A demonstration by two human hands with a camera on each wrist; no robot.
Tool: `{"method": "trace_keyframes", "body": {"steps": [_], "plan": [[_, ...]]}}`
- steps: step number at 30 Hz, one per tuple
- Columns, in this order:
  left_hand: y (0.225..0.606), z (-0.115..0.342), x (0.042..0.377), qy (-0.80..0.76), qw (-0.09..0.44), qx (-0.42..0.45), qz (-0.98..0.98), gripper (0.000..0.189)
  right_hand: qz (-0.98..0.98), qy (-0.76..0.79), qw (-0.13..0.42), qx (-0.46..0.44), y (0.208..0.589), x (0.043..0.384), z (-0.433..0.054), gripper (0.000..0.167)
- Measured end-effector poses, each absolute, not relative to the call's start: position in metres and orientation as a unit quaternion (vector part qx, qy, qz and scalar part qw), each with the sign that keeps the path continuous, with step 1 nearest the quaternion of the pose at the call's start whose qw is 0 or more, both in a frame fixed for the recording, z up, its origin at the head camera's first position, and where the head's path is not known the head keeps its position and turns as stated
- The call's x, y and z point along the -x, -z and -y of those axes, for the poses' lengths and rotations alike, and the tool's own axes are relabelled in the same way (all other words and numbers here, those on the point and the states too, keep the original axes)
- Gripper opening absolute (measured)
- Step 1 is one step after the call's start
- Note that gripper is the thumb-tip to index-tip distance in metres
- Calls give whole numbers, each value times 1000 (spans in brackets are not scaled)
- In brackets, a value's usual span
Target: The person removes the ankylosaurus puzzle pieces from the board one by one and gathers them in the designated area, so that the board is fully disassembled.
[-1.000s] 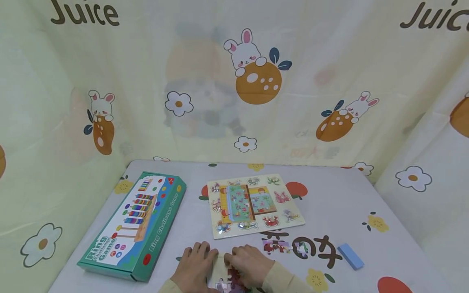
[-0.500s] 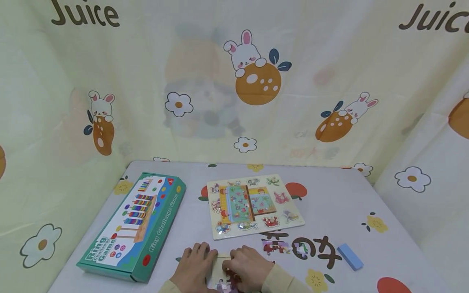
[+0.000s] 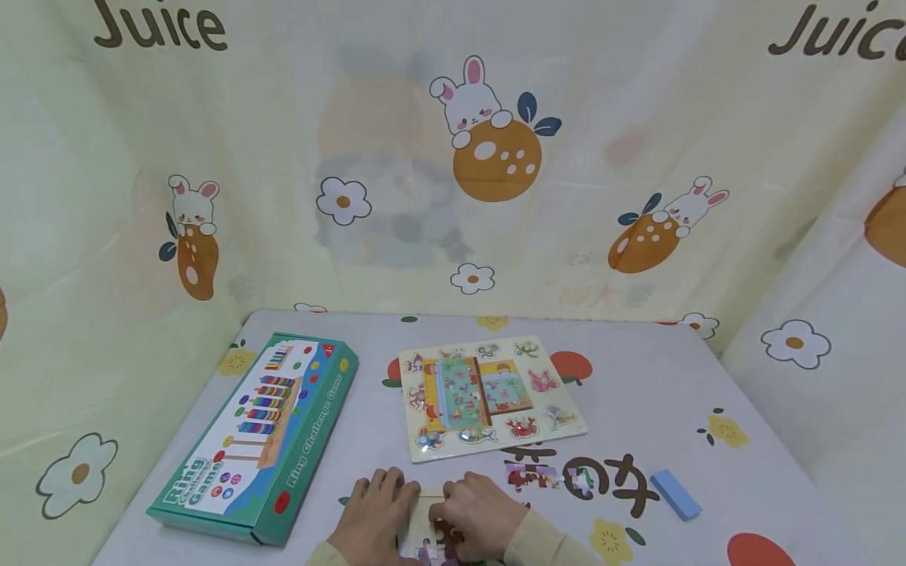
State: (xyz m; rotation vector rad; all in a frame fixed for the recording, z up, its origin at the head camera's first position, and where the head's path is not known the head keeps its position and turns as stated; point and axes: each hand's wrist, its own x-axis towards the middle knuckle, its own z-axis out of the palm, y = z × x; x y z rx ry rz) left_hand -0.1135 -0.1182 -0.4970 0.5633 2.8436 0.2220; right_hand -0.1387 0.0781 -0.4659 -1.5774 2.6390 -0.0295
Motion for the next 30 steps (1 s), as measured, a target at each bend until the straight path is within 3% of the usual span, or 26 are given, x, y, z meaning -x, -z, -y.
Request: {"method": "trace_keyframes", "body": {"steps": [9,16,23,30], "plan": [[497,118,113,-76,109,-196,-972,102,-871,66,35,485,455,146,-96,37],[497,118,112,-75,102,-198,-972,104,-893,111,23,436,448,152,-145,28],[497,118,110,-72,99,-202,-972,103,-920,105,64,373,453,150,-191,30],[498,119,112,-78,115,-200,-970,105,-932,111,89,333,461,147,-218,22]]}}
